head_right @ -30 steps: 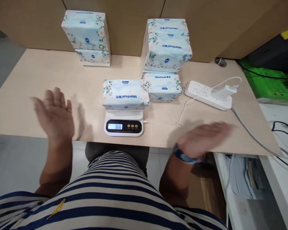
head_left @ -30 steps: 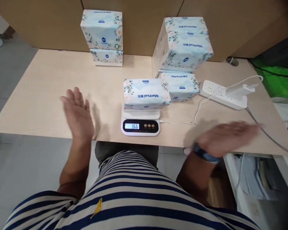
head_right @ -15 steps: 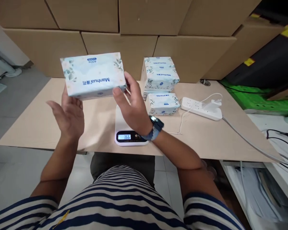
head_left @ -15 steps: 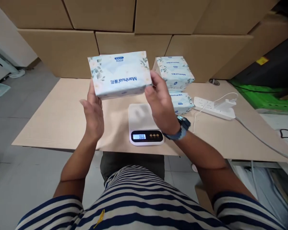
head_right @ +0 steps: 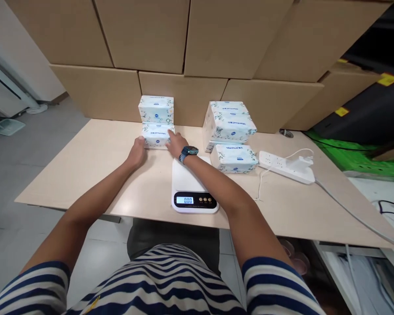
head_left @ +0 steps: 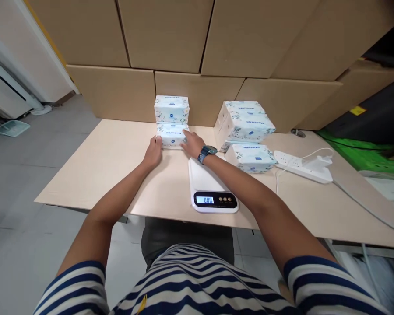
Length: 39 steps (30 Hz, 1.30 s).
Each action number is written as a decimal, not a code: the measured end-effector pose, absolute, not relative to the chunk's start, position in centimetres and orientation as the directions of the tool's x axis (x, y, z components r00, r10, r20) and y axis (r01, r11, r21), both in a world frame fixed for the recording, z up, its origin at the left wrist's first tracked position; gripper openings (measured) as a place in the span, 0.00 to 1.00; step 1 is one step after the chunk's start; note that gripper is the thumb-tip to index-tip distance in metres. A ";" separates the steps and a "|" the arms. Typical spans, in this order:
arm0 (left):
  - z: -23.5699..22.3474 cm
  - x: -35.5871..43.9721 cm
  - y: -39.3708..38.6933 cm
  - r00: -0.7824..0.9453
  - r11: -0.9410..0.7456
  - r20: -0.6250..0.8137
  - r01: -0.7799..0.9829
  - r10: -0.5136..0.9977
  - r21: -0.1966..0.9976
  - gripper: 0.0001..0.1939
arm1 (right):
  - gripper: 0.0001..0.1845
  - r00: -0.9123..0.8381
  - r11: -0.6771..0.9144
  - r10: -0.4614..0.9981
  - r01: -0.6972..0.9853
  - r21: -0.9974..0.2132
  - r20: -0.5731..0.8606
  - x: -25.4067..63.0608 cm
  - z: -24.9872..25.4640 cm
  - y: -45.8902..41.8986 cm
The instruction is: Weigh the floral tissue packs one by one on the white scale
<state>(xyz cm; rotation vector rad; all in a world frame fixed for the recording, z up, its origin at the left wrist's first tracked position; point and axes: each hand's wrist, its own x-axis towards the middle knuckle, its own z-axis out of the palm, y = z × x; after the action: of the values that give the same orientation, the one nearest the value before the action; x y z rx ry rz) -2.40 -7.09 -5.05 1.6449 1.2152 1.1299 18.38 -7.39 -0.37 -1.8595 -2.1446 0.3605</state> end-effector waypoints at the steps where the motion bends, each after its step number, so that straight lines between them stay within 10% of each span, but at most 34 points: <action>1: -5.1 -2.5 -7.0 0.132 -0.229 0.198 0.294 0.971 0.928 0.53 | 0.40 -0.140 0.148 0.989 0.925 -0.349 0.047 18.4 -0.4 -7.1; 13: -5.4 -3.2 -6.7 0.037 -0.113 0.109 0.490 0.993 0.864 0.50 | 0.44 -0.117 0.139 0.989 0.940 -0.312 0.088 18.8 0.2 -7.7; 19: -5.3 -3.9 -6.6 -0.103 -0.203 0.275 0.447 0.956 0.871 0.62 | 0.34 -0.086 0.341 0.824 0.864 -0.369 0.560 26.3 -1.2 -14.7; 25: -5.2 -3.9 -7.0 -0.001 -0.471 0.519 0.419 0.855 0.777 0.43 | 0.36 0.167 0.150 0.460 0.953 -0.262 0.872 39.8 -5.9 -19.7; 33: -6.3 -3.4 -5.3 -0.013 -0.236 0.259 0.364 0.966 0.901 0.33 | 0.31 0.489 0.197 0.322 0.803 -0.563 0.810 41.4 -7.2 -19.5; 39: -7.3 -3.5 -4.1 -0.084 -0.172 0.202 0.283 0.976 0.944 0.49 | 0.32 0.520 0.251 0.411 0.725 -0.641 0.749 41.6 -7.9 -19.7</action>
<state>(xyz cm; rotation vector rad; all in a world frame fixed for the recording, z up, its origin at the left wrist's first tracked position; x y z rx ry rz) -3.46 -4.11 -7.31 1.5065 1.4048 1.2924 41.56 -19.66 -7.86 -1.3706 -1.0840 -0.2838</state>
